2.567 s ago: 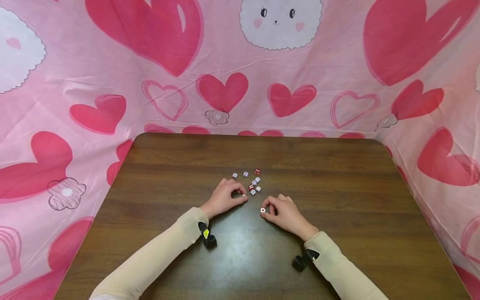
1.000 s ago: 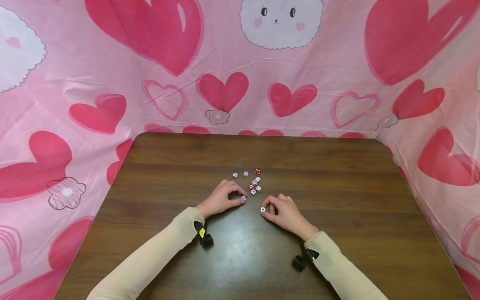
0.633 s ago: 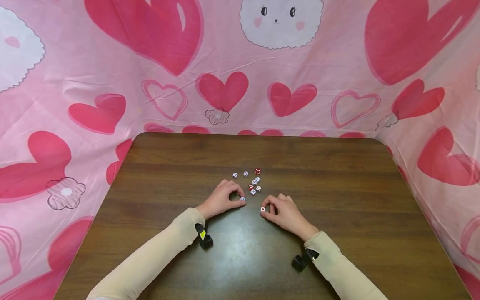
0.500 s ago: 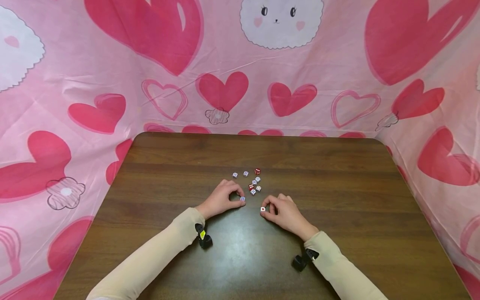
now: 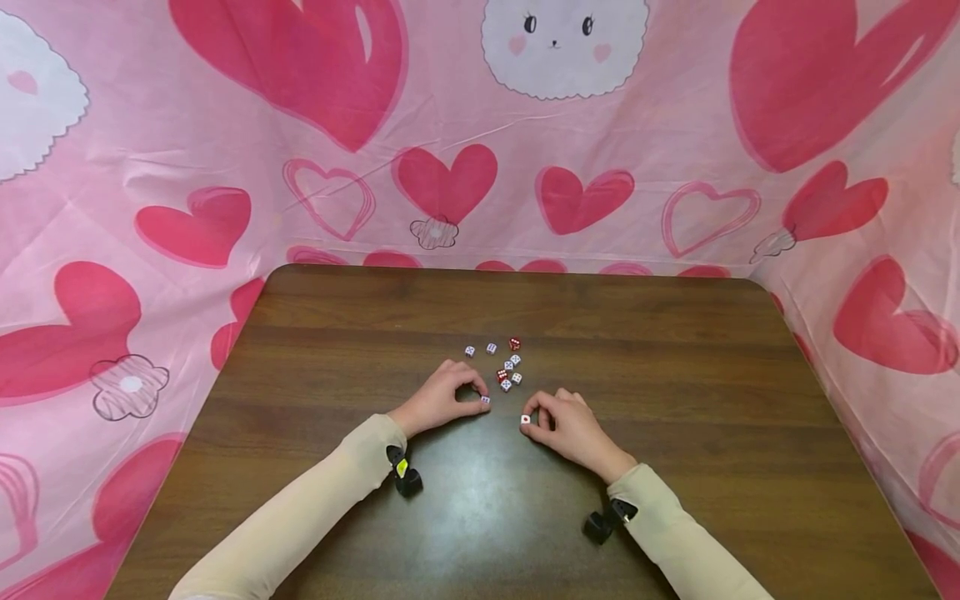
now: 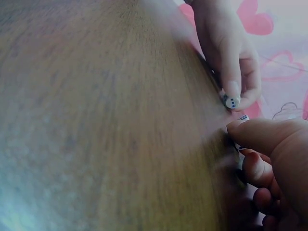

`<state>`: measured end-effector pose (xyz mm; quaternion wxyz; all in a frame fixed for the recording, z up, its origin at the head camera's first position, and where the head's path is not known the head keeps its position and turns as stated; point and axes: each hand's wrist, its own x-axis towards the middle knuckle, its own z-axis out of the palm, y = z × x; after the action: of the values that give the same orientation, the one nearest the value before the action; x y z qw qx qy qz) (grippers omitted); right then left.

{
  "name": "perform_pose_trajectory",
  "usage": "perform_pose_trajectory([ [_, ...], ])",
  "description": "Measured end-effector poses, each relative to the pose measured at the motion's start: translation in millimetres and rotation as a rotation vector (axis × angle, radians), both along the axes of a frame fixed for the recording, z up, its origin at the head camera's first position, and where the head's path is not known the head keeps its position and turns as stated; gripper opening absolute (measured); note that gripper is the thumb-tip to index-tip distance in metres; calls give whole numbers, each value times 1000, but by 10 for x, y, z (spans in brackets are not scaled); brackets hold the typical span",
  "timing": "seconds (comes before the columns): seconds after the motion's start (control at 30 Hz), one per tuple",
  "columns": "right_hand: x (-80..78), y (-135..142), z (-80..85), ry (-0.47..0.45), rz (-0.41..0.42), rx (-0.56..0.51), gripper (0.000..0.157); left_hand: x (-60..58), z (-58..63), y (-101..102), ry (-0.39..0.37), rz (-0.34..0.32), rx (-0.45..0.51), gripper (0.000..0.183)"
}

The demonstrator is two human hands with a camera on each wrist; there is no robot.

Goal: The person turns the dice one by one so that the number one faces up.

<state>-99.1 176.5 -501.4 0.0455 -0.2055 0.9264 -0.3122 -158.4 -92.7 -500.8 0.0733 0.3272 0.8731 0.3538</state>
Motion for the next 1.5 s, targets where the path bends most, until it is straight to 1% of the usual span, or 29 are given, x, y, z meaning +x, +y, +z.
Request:
perform_pose_trajectory([
  [0.2, -1, -8, -4, 12, -5, 1, 16, -1, -5, 0, 46, -4, 6, 17],
  [0.37, -2, -14, -9, 19, -6, 6, 17, 0, -12, -5, 25, 1, -4, 17],
  [0.6, 1, -12, -37, 53, -2, -17, 16, 6, -10, -11, 13, 5, 23, 9],
  [0.73, 2, -16, -25, 43, -4, -12, 16, 1, -12, -15, 2, -1, 17, 12],
  [0.9, 6, -17, -14, 26, -8, -4, 17, -8, -40, -18, 12, -8, -2, 15],
  [1.0, 9, -12, -11, 29, -6, -3, 17, 3, -48, -12, 35, -8, 4, 14],
  [1.13, 7, -10, 2, 27, -1, 8, 17, 55, -33, 3, 68, 1, 10, 13],
  [1.23, 5, -12, 14, 15, 1, 21, 17, 118, -29, 21, 81, 17, -16, 13],
  [1.5, -8, -42, 40, 34, 18, 48, 17, 277, -20, 113, 90, 93, -70, 16],
])
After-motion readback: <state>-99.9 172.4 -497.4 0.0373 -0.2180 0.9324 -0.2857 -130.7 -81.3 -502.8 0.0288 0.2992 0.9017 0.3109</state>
